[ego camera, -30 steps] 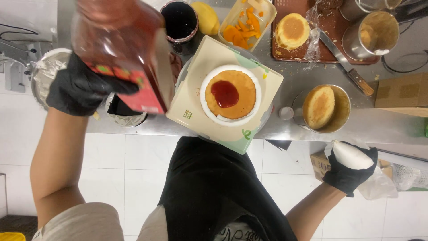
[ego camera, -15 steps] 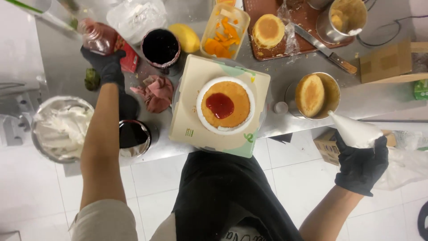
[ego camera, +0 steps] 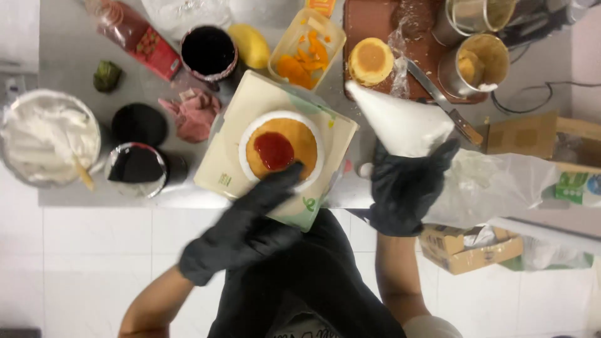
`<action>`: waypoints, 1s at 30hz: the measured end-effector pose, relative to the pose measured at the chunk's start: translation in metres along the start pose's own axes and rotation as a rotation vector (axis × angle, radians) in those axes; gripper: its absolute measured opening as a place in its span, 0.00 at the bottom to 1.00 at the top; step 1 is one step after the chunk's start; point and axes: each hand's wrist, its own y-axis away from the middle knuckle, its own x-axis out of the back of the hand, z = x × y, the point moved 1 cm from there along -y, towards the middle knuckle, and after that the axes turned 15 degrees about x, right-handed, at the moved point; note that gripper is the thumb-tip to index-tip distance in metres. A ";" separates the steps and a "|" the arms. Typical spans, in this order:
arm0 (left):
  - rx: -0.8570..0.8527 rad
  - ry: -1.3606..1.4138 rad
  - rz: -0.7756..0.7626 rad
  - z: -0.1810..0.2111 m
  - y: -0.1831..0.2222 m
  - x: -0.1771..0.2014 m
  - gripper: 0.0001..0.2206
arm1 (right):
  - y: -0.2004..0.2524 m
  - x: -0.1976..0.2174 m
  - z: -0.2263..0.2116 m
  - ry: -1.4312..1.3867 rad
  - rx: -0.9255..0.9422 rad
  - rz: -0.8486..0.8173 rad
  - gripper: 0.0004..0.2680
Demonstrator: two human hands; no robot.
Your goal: The person pipes strawberry filling from a bottle onto a round sponge cake layer and spreads it with a knife. They fill a piping bag with cream from a bowl, pipe a cream ring onto the cake, place a second sponge layer on top, add more strawberry filling, spread it, and pipe and spread another layer of cream.
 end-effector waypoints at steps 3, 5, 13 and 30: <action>-0.110 0.081 -0.048 -0.030 -0.023 -0.072 0.38 | -0.004 0.018 0.005 0.189 -0.168 -0.174 0.20; -0.083 0.387 0.010 -0.058 -0.037 -0.087 0.36 | -0.020 0.057 -0.002 0.358 -0.279 -0.367 0.20; -0.096 1.393 0.300 -0.067 0.015 -0.104 0.25 | -0.130 0.138 -0.036 0.870 -0.529 -1.089 0.19; 0.345 0.807 0.838 -0.400 0.121 -0.077 0.28 | -0.277 0.229 -0.213 2.177 -0.097 -0.878 0.26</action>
